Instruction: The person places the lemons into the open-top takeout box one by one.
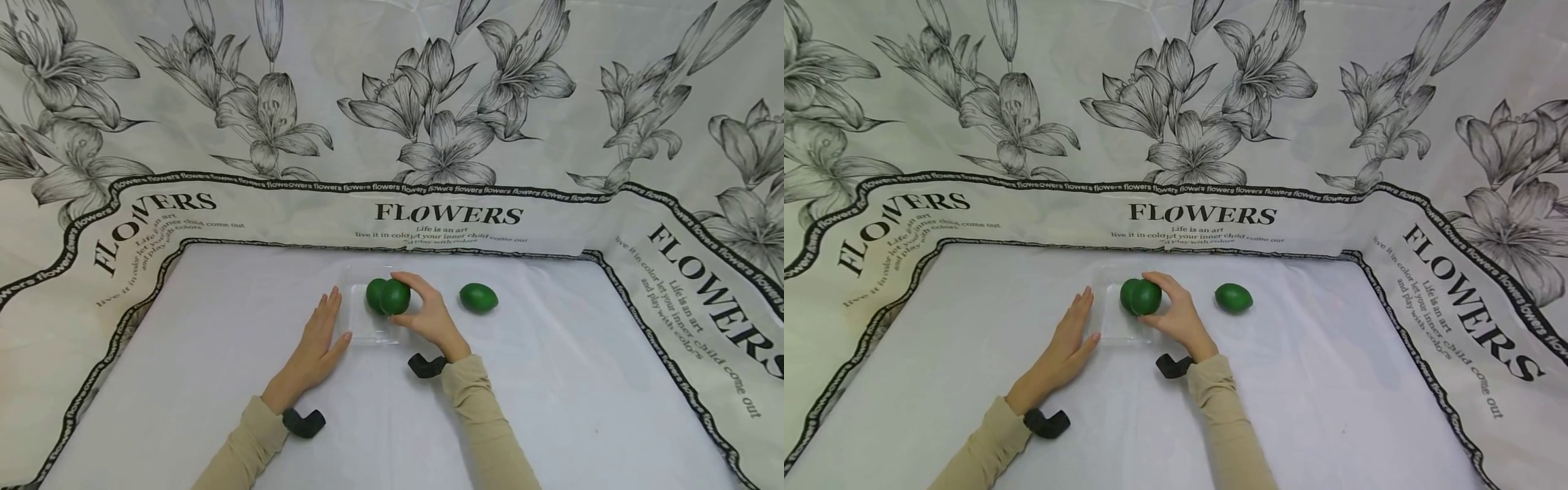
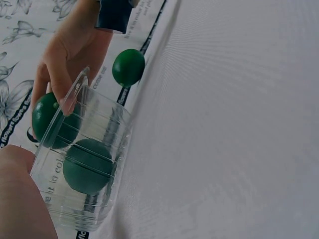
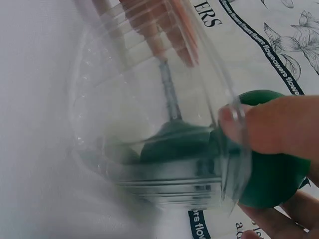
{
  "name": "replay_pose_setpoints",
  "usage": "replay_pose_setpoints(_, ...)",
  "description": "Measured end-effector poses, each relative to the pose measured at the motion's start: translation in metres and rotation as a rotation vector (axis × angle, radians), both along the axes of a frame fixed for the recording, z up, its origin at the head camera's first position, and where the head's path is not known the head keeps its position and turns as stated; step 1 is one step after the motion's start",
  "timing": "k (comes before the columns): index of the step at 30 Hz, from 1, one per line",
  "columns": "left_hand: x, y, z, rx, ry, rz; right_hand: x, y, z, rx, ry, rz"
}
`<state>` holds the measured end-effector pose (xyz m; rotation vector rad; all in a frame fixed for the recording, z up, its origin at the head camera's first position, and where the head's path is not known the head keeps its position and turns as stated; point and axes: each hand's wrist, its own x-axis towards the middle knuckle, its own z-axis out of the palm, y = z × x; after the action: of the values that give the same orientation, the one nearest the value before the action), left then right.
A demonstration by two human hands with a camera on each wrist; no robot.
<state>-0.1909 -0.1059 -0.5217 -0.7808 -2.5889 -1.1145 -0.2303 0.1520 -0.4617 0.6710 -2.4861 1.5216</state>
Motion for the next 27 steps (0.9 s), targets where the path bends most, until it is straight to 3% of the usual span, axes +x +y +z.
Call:
replay_pose_setpoints(7,-0.001,0.0,-0.001,0.003,0.006,-0.005,0.001,-0.007,0.001,0.074,0.062,0.006)
replay_pose_setpoints(15,-0.001,0.0,-0.002,-0.007,-0.005,0.003,0.003,-0.014,0.002,0.177,0.057,-0.002)
replay_pose_setpoints(27,-0.001,0.0,-0.001,-0.01,-0.009,0.007,0.011,-0.03,0.007,0.469,0.22,-0.174)
